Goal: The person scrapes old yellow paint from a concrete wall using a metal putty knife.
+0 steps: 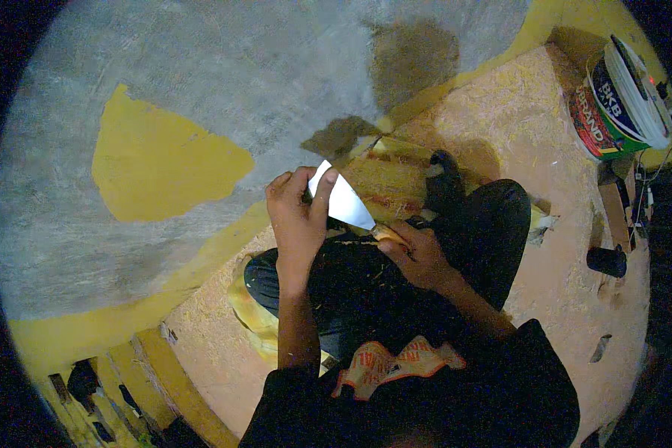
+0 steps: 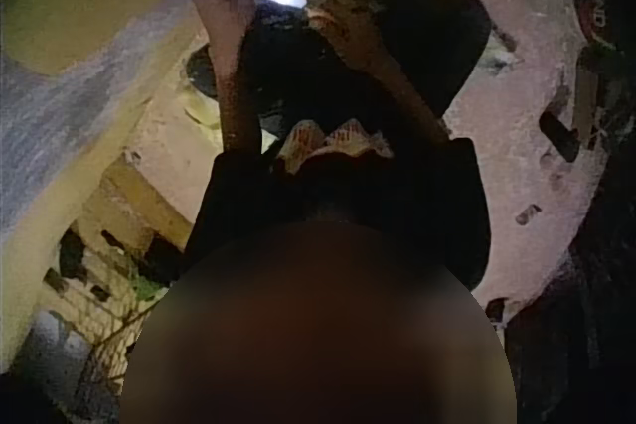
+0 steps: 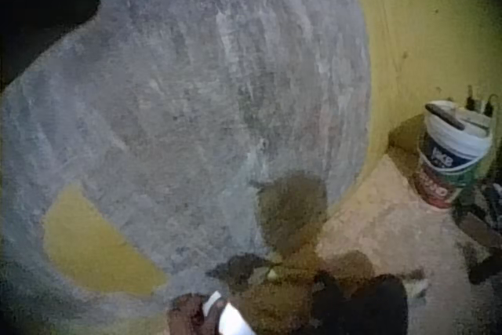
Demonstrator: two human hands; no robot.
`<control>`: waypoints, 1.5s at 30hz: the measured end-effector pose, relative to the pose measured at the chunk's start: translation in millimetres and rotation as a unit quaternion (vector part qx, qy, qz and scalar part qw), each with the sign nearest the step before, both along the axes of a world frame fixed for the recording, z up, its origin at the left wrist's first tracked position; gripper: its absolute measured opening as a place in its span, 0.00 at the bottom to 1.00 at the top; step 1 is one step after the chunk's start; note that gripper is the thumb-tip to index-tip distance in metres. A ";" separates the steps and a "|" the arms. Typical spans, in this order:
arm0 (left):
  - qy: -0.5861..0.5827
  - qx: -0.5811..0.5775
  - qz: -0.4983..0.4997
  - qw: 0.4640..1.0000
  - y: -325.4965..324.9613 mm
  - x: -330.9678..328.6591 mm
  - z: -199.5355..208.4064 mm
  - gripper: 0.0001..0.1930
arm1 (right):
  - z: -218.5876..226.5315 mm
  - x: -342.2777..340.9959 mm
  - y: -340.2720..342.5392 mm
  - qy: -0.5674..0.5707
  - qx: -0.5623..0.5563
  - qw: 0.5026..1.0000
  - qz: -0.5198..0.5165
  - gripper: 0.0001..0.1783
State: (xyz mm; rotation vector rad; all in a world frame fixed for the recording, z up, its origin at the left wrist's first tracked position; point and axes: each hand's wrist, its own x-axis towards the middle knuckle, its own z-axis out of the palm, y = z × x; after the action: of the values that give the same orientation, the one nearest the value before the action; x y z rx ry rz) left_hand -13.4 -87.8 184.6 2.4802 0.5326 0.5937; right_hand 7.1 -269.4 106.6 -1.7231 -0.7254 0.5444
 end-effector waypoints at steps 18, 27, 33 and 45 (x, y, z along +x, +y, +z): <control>0.026 -0.070 -0.081 0.994 -20.1 -10.1 16.1 0.29 | 9.0 -3.5 -1.0 -0.028 0.063 0.997 -0.042 0.19; -0.003 -0.076 -0.026 0.997 -19.8 -12.2 14.9 0.24 | 20.8 -2.6 -2.2 -0.043 0.048 0.998 -0.009 0.17; -0.032 -0.115 0.012 0.993 -16.1 -14.4 8.5 0.17 | 19.9 -8.2 0.2 -0.057 0.054 0.997 -0.004 0.15; -0.103 -0.076 0.056 0.990 -8.0 -14.5 10.0 0.12 | 19.6 -9.3 3.5 -0.100 0.083 0.991 0.016 0.13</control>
State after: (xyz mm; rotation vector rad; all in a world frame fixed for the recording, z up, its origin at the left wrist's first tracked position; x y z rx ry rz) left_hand -27.8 -95.8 194.6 2.2258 0.6142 0.8110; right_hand -2.3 -265.9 126.3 -1.6256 -0.9175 0.3252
